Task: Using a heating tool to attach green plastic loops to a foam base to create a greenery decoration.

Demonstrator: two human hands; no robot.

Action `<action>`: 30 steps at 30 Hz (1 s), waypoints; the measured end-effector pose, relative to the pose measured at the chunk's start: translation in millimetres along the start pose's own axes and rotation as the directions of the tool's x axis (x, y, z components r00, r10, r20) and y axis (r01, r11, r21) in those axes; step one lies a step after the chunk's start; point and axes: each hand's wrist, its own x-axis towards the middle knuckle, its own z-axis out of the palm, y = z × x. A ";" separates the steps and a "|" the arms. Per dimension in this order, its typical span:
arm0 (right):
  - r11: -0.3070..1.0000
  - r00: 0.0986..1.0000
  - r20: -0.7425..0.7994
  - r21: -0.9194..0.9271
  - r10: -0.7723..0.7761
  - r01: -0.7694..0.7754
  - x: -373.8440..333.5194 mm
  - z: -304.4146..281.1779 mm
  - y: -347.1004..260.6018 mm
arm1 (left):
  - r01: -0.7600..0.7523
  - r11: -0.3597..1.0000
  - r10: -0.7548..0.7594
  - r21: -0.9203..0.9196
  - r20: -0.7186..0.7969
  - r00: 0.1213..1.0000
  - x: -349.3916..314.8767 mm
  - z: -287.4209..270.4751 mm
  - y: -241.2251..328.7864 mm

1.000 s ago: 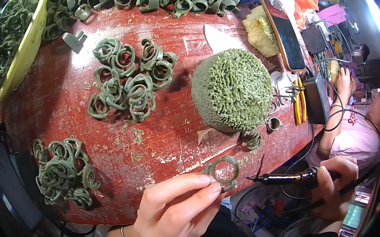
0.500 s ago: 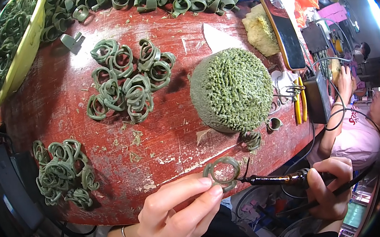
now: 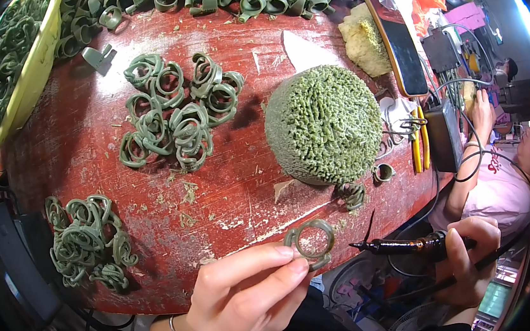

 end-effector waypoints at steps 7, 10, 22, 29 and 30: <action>1.000 1.000 -0.001 0.003 0.028 -0.028 -1.7 0.6 -1.4 | 0.174 0.966 -0.182 -0.191 -0.029 0.983 -2.4 -0.1 1.1; 1.000 1.000 0.000 0.008 0.015 -0.015 -0.2 0.8 -2.9 | 0.174 0.957 -0.191 -0.230 -0.052 0.980 0.2 1.0 1.5; 1.000 1.000 -0.010 -0.010 -0.030 0.030 4.3 2.8 -5.7 | 0.114 0.975 -0.105 -0.190 0.056 0.993 3.5 -6.2 -1.8; 1.000 0.999 0.033 0.015 0.010 -0.010 3.2 -0.6 -6.0 | 0.104 0.973 -0.094 -0.205 0.060 0.994 3.3 -5.8 -1.9; 1.000 0.999 0.028 0.018 -0.016 0.016 2.6 -0.3 -3.7 | 0.140 0.964 -0.139 -0.226 0.021 0.990 2.1 -4.4 0.2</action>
